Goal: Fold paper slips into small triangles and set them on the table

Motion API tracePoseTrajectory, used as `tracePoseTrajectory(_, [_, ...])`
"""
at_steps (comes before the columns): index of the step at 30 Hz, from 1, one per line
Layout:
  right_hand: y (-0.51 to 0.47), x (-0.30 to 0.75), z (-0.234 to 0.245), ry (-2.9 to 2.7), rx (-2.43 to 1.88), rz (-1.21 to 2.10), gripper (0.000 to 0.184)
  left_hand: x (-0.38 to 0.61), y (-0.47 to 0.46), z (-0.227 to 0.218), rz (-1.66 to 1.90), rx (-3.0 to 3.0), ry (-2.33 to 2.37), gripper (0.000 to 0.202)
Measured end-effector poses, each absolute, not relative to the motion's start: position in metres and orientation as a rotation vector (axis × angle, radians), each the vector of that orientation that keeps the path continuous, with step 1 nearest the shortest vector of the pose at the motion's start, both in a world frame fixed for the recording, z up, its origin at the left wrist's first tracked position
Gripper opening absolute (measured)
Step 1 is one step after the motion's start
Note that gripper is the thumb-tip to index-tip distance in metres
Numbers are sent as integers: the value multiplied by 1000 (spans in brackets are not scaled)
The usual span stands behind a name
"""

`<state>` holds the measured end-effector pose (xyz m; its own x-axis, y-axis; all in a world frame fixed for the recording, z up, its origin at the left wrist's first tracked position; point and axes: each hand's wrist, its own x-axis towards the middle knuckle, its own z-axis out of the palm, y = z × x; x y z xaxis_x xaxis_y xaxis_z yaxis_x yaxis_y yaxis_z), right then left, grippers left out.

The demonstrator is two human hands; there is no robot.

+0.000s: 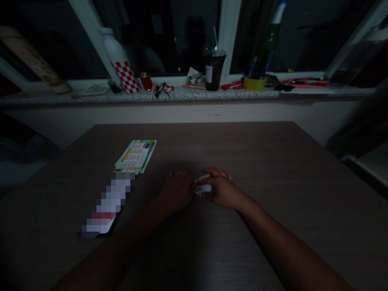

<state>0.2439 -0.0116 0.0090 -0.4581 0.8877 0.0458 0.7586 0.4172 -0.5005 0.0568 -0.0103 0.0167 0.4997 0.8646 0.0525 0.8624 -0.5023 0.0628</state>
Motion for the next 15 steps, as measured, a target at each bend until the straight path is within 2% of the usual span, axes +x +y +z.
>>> tracePoseTrajectory(15, [-11, 245, 6, -2371, -1395, 581, 36, 55, -11, 19, 129, 2669, 1544, 30])
